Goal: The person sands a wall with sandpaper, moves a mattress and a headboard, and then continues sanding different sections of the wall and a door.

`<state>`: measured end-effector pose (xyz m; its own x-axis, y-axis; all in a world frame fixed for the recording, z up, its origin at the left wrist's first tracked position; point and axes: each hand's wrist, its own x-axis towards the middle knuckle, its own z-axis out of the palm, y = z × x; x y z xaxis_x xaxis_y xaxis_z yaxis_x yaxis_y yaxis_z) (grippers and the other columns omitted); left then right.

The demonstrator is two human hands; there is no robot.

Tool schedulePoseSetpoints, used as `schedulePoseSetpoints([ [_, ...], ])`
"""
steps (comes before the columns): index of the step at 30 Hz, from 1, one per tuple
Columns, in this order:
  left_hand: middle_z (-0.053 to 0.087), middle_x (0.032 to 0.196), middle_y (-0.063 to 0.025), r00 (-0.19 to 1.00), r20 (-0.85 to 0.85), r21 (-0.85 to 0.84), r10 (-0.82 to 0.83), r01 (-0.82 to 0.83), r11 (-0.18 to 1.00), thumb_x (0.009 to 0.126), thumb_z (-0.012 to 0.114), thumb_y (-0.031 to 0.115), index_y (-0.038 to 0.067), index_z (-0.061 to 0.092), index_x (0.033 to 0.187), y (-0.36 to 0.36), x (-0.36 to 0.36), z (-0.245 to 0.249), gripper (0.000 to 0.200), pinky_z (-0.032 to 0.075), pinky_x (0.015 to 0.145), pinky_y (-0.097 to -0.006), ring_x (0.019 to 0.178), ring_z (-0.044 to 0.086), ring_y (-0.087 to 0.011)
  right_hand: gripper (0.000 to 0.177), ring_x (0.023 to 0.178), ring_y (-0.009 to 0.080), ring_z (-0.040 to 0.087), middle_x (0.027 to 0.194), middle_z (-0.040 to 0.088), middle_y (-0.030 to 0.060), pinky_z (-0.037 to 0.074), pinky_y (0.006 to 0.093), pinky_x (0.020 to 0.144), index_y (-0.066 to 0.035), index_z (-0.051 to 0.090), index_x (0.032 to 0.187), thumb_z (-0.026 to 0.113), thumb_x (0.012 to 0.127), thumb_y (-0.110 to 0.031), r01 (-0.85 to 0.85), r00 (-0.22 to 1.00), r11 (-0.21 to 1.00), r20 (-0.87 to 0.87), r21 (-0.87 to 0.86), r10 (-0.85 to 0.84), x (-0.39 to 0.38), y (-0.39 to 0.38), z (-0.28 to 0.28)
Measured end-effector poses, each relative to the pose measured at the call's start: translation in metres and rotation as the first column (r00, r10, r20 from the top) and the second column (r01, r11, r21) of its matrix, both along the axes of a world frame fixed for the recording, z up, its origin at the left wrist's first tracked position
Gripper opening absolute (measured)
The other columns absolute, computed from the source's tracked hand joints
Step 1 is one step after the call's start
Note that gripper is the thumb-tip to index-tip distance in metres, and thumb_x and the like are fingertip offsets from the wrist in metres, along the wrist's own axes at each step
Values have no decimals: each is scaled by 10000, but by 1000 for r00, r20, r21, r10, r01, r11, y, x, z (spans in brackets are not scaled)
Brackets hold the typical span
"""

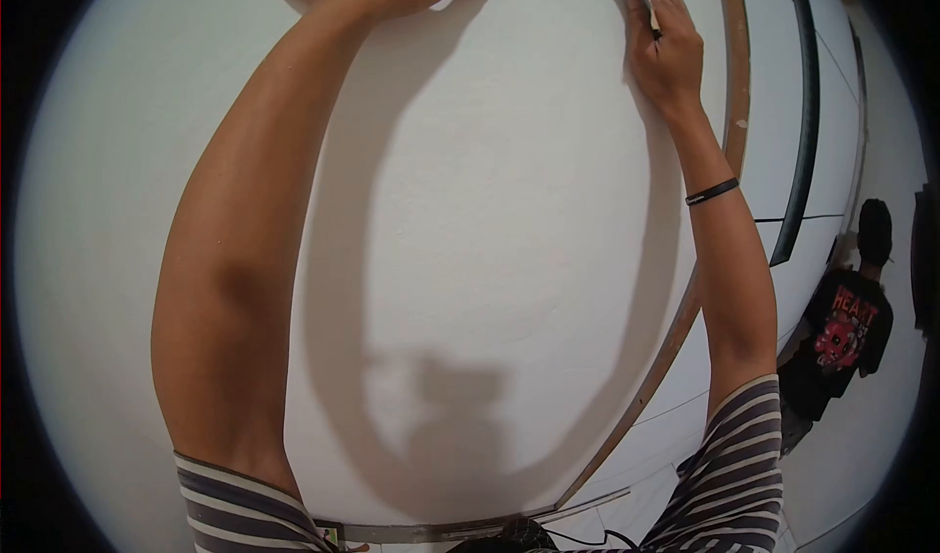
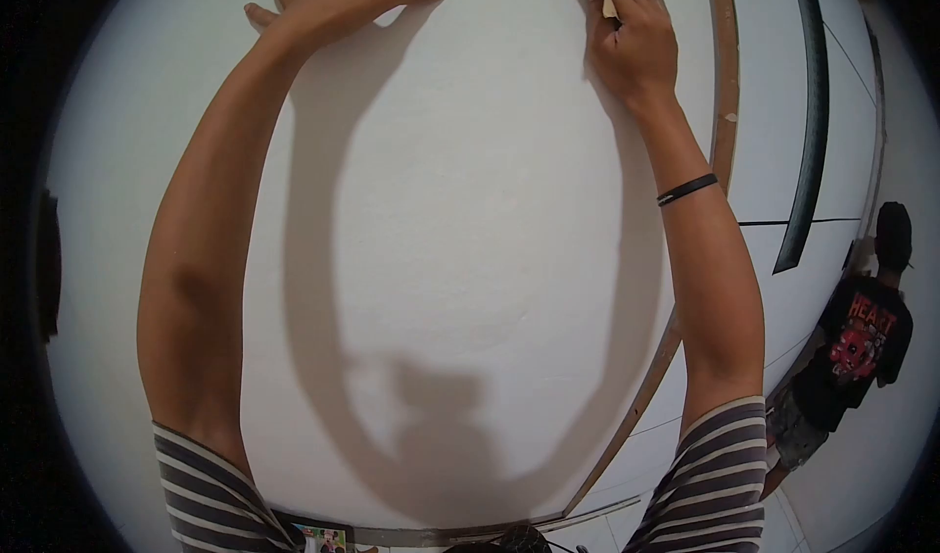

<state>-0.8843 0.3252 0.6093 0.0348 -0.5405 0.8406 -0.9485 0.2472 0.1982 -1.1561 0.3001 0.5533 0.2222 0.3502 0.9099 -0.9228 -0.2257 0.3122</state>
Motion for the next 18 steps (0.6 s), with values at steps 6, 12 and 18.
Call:
schedulePoseSetpoints([
  [6, -107, 1692, -234, 997, -81, -27, 2, -4, 1000, 659, 734, 788, 165, 36, 1653, -14, -18, -1, 1365, -63, 1182, -690, 1531, -202, -451, 276, 1328, 377, 555, 1315, 667, 193, 398, 454, 1151, -6, 684, 1247, 571, 1015, -103, -5, 1000, 1000, 0, 0, 5, -3, -4, -2],
  [12, -106, 1702, -200, 991, -112, -113, -69, 57, 992, 672, 732, 779, 197, 46, 1655, -25, -25, -4, 1333, -72, 1186, -680, 1537, -210, -426, 314, 1365, 336, 525, 1375, 637, 158, 387, 433, 1165, -48, 663, 1307, 559, 1025, -140, 35, 999, 999, 6, 29, -35, -19, -15, -3],
  [18, -103, 1704, -195, 996, -62, -47, -63, 60, 997, 680, 718, 784, 221, 53, 1656, -55, -20, 3, 1308, -74, 1184, -682, 1539, -202, -423, 311, 1338, 260, 567, 1348, 672, 77, 473, 375, 1109, -129, 685, 1318, 566, 1038, -190, 85, 994, 992, -56, -98, -91, -40, -54, 4],
])
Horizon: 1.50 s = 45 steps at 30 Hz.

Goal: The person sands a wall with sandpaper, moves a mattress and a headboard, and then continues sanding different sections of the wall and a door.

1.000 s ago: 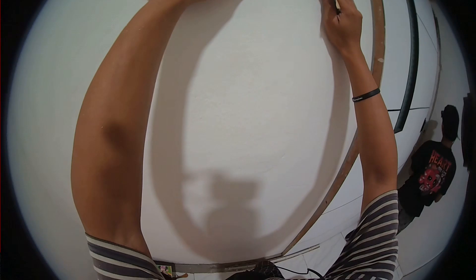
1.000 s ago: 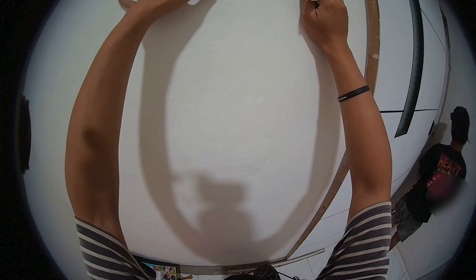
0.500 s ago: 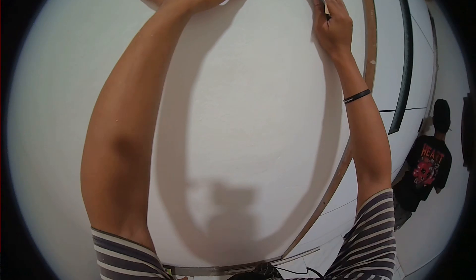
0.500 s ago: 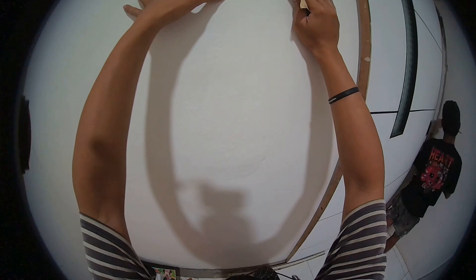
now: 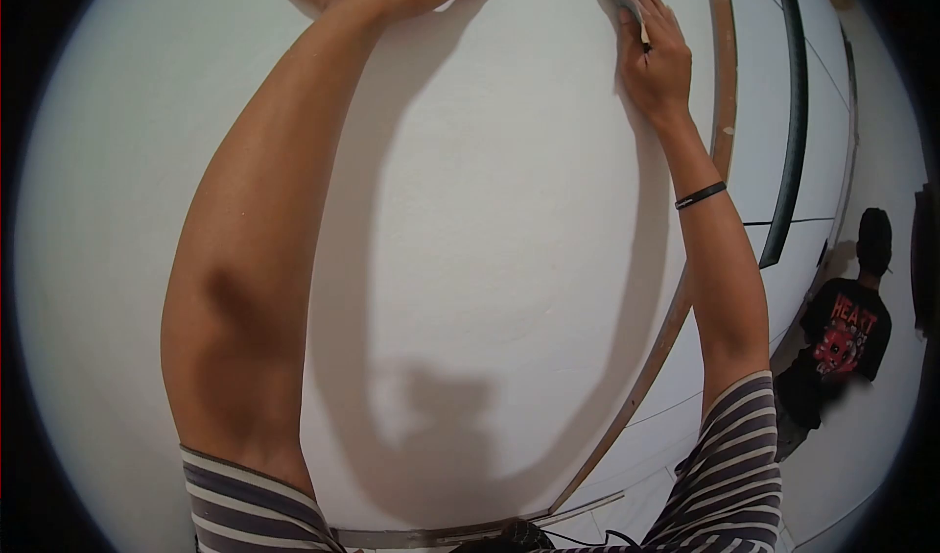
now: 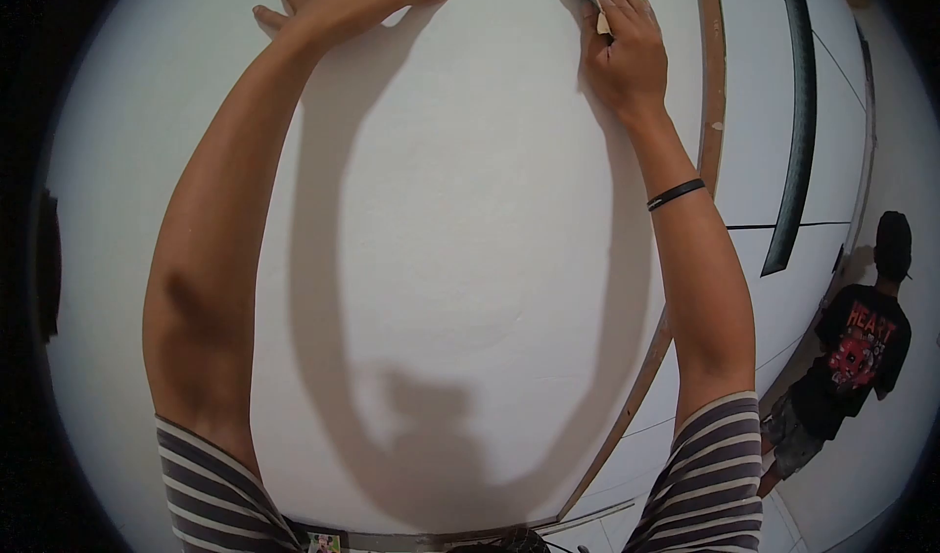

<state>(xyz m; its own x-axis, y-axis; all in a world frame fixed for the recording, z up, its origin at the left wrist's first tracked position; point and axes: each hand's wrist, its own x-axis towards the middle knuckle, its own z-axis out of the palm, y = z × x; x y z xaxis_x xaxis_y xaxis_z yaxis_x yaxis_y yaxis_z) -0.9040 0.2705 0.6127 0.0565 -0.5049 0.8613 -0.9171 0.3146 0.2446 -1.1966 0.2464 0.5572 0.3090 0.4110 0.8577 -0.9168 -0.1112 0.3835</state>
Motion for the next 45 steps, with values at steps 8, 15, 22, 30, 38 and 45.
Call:
schedulePoseSetpoints([
  [8, -93, 1705, -194, 999, -39, -23, -15, 14, 1000, 683, 716, 774, 220, 62, 1656, -31, -20, 0, 1297, -66, 1192, -671, 1544, -188, -420, 326, 1361, 269, 538, 1354, 667, 59, 383, 465, 1174, -159, 688, 1314, 579, 1009, -194, 31, 998, 1000, 50, -3, -30, -16, -31, -1],
  [15, -77, 1703, -211, 998, -28, -45, -51, 50, 998, 671, 722, 790, 213, 70, 1656, -63, -28, -4, 1315, -55, 1197, -665, 1548, -167, -427, 320, 1360, 276, 540, 1359, 664, 72, 380, 464, 1172, -150, 687, 1317, 575, 1024, -216, 84, 994, 996, 69, 3, -84, -21, -52, -9],
  [22, -85, 1666, -312, 997, 70, -22, 18, -16, 1000, 653, 702, 856, 164, 22, 1652, -114, 67, -11, 1392, -32, 1166, -716, 1528, -136, -507, 317, 1343, 273, 559, 1353, 669, 75, 405, 427, 1163, -136, 686, 1320, 590, 1032, -227, 67, 997, 998, 27, 4, -67, -44, -67, -12],
  [30, -109, 1655, -329, 997, 45, -18, 61, -60, 998, 636, 704, 865, 137, -9, 1647, -145, 120, -40, 1435, -56, 1150, -735, 1515, -175, -515, 304, 1335, 244, 568, 1348, 674, 52, 479, 371, 1105, -159, 694, 1310, 577, 1039, -230, 40, 997, 999, 67, 19, -41, -50, -77, -13],
  [38, -147, 1656, -312, 993, -104, 54, 61, -56, 997, 625, 703, 870, 122, -42, 1641, -133, 81, -38, 1465, -45, 1156, -734, 1511, -201, -506, 320, 1314, 244, 590, 1330, 685, 61, 517, 371, 1067, -138, 698, 1301, 576, 1048, -290, 75, 994, 997, 84, 14, -76, -61, -75, -20],
  [45, -139, 1664, -295, 990, -123, 48, 62, -56, 997, 613, 714, 872, 129, -38, 1642, -134, 78, -37, 1475, -33, 1172, -717, 1518, -197, -491, 316, 1280, 243, 619, 1317, 692, 64, 540, 365, 1040, -139, 695, 1305, 579, 1045, -276, 71, 994, 997, 79, -1, -71, -61, -77, -19],
])
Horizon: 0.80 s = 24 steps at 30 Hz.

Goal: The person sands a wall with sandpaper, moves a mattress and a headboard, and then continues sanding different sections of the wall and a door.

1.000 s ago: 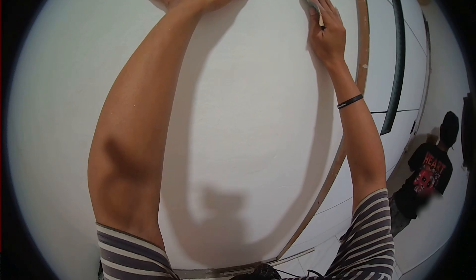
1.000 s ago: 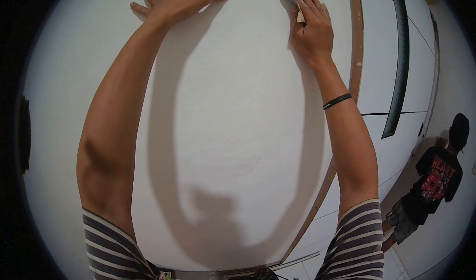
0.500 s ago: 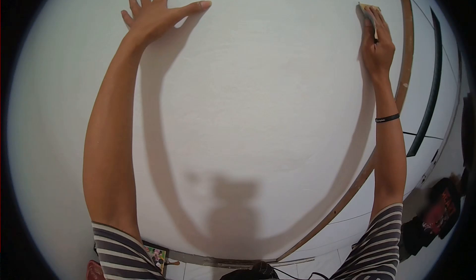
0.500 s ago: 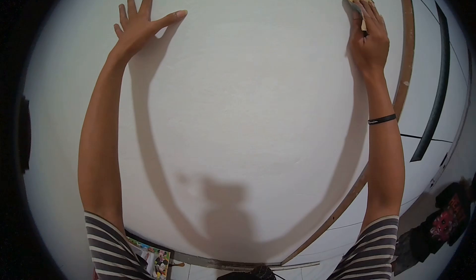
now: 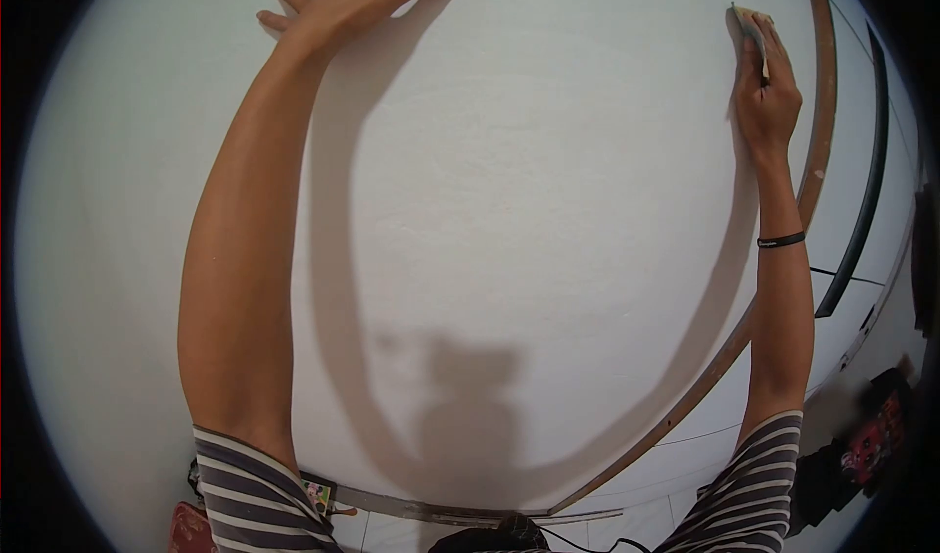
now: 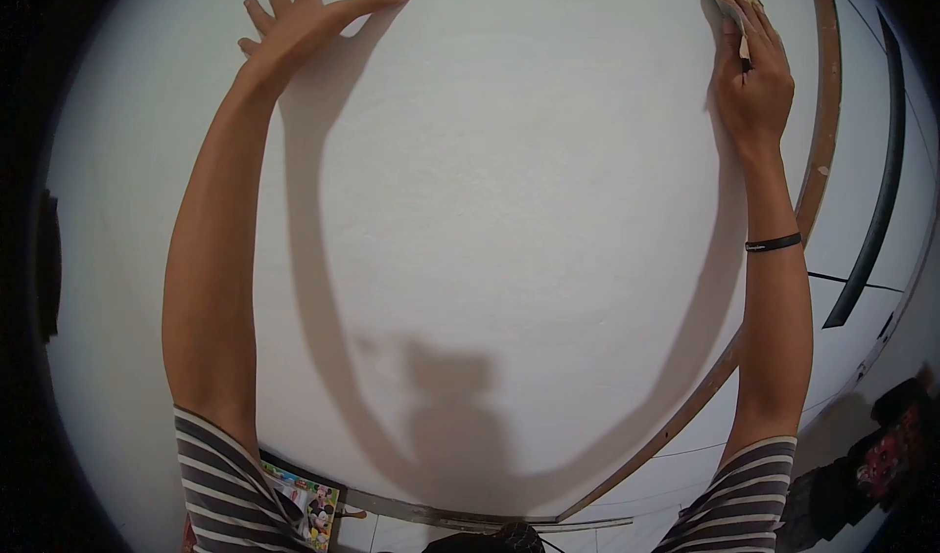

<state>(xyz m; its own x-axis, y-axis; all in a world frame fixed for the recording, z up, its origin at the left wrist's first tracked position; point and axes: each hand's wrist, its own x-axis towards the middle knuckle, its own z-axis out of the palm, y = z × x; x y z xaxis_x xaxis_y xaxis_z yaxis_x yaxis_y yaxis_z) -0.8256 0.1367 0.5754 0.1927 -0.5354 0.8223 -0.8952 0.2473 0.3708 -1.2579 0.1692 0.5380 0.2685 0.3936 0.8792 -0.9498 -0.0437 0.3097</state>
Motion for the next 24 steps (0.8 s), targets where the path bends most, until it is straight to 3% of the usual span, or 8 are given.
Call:
schedulePoseSetpoints([
  [6, -137, 1667, -290, 1000, 30, -5, 4, -4, 1000, 612, 711, 875, 136, -33, 1643, 3, -1, -12, 1471, -44, 1168, -717, 1523, -192, -482, 306, 1271, 235, 628, 1336, 682, 66, 559, 361, 1009, -146, 693, 1312, 576, 1045, -240, 3, 1000, 1000, 2, -8, -3, -2, -1, 1],
  [12, -139, 1663, -299, 976, 217, -3, 24, -24, 1000, 607, 711, 878, 145, -32, 1645, 12, 23, -38, 1472, -41, 1162, -726, 1520, -171, -504, 386, 1211, 274, 665, 1355, 662, 124, 543, 381, 1031, -130, 622, 1392, 566, 1021, -221, 304, 950, 934, -11, -185, -311, 46, -20, 51],
  [14, -139, 1661, -304, 966, 255, 11, 54, -59, 998, 607, 712, 878, 154, -33, 1646, 17, 41, -48, 1469, -37, 1159, -730, 1519, -164, -513, 411, 1467, 337, 395, 1508, 517, 183, 272, 459, 1236, -29, 580, 1404, 529, 1020, -165, -27, 998, 996, 52, 85, 23, 136, -10, 43],
  [16, 32, 1673, -278, 964, 256, -276, 75, -1, 961, 599, 718, 873, 252, 140, 1639, -20, 61, -64, 1343, 15, 1145, -754, 1538, -48, -504, 501, 1514, 313, 314, 1579, 433, 167, 210, 448, 1265, -61, 507, 1484, 532, 998, -177, 174, 962, 973, -238, 154, -134, 181, -12, 31],
  [17, 117, 1679, -265, 962, 258, -408, 85, 28, 913, 594, 720, 870, 301, 226, 1636, -34, 68, -70, 1286, 41, 1138, -765, 1548, 10, -499, 513, 1513, 301, 322, 1581, 435, 156, 210, 446, 1266, -76, 499, 1495, 535, 991, -162, 181, 921, 960, -378, 212, -90, 202, -11, 17],
  [21, 21, 1679, -289, 974, 226, -287, 14, 52, 956, 455, 755, 900, 310, 132, 1650, -32, 90, -80, 1471, -4, 1101, -801, 1531, -75, -534, 501, 1507, 264, 340, 1580, 447, 123, 208, 435, 1270, -107, 512, 1492, 517, 991, -117, 245, 668, 878, -728, 411, 154, 214, -6, 12],
  [23, 6, 1681, -285, 974, 227, -288, 7, 60, 956, 440, 752, 907, 311, 126, 1650, -36, 96, -83, 1488, -14, 1092, -811, 1528, -74, -540, 473, 1500, 275, 350, 1570, 457, 127, 209, 415, 1272, -100, 533, 1467, 496, 996, -90, 203, 810, 948, -586, 246, -21, 192, -12, 55],
  [24, 34, 1681, -280, 972, 231, -291, 34, 35, 956, 514, 741, 879, 297, 150, 1648, -33, 93, -84, 1405, 6, 1118, -781, 1536, -60, -523, 484, 1503, 308, 332, 1573, 449, 136, 196, 412, 1277, -102, 512, 1483, 491, 999, -89, 160, 924, 927, -383, 340, -19, 181, -3, 75],
])
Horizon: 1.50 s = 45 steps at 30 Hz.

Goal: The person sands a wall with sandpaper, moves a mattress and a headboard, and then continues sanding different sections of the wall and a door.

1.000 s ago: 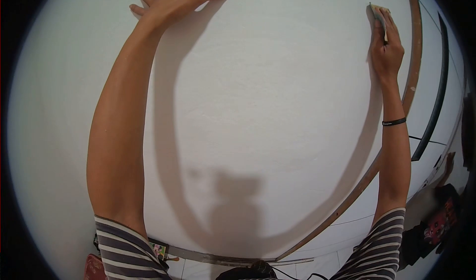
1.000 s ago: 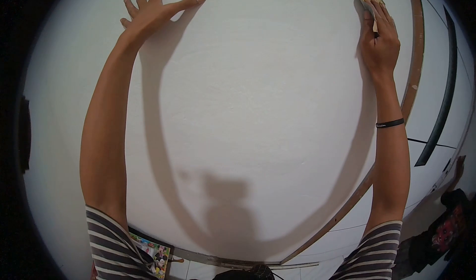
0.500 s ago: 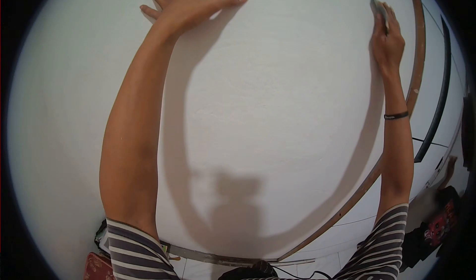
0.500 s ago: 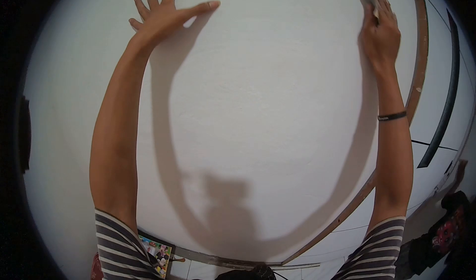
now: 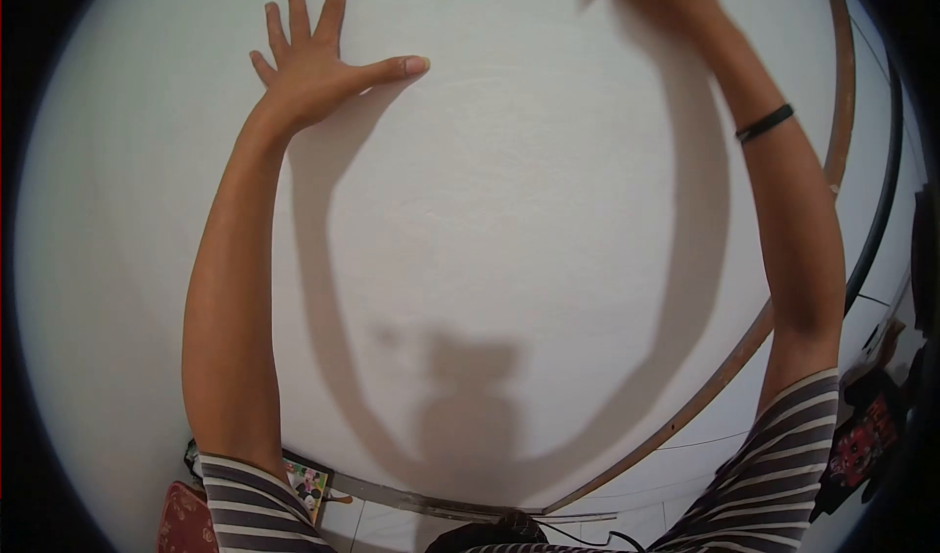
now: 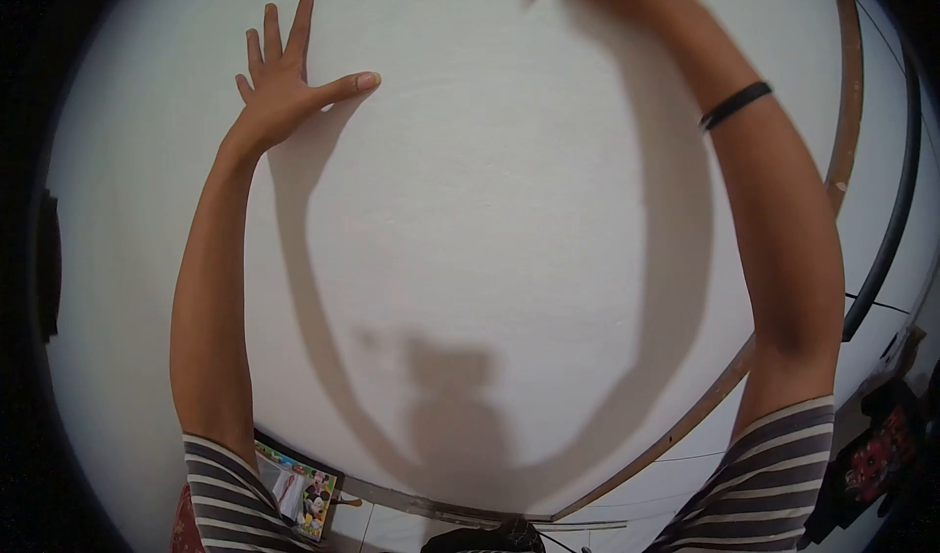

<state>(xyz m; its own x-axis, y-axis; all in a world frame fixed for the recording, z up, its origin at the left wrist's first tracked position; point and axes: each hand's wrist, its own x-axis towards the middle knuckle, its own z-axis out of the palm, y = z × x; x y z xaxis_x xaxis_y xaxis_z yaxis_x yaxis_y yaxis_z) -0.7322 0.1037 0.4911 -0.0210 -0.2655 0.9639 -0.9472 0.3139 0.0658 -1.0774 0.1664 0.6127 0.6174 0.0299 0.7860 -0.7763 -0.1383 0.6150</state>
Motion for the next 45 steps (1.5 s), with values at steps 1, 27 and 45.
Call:
schedulePoseSetpoints([
  [1, 61, 1681, -276, 1000, 1, -3, 28, -28, 1000, 589, 729, 850, 283, 174, 1646, 7, -6, -1, 1322, 26, 1144, -752, 1543, -45, -506, 469, 1508, 327, 312, 1572, 448, 139, 194, 401, 1278, -73, 510, 1478, 479, 1011, -92, 50, 987, 995, 155, -90, -36, -11, -4, 13],
  [27, -143, 1670, -277, 996, 5, 344, 93, -89, 935, 732, 591, 888, 218, -40, 1648, 50, 0, 2, 1298, -13, 1144, -755, 1514, -174, -518, 565, 1425, 214, 467, 1495, 550, 22, 421, 367, 1154, -143, 539, 1462, 612, 902, -133, -121, 857, 829, -364, 545, 365, 66, -21, -225],
  [45, 353, 1610, -220, 951, -8, 12, -309, 309, 951, 948, 649, 480, 139, 390, 1571, 47, 38, -133, 756, 194, 1230, -516, 1550, 188, -367, 551, 1314, 300, 561, 1409, 613, 102, 432, 409, 1130, -105, 591, 1398, 641, 852, -50, -252, 957, 962, -123, 102, 264, 50, -18, -181],
])
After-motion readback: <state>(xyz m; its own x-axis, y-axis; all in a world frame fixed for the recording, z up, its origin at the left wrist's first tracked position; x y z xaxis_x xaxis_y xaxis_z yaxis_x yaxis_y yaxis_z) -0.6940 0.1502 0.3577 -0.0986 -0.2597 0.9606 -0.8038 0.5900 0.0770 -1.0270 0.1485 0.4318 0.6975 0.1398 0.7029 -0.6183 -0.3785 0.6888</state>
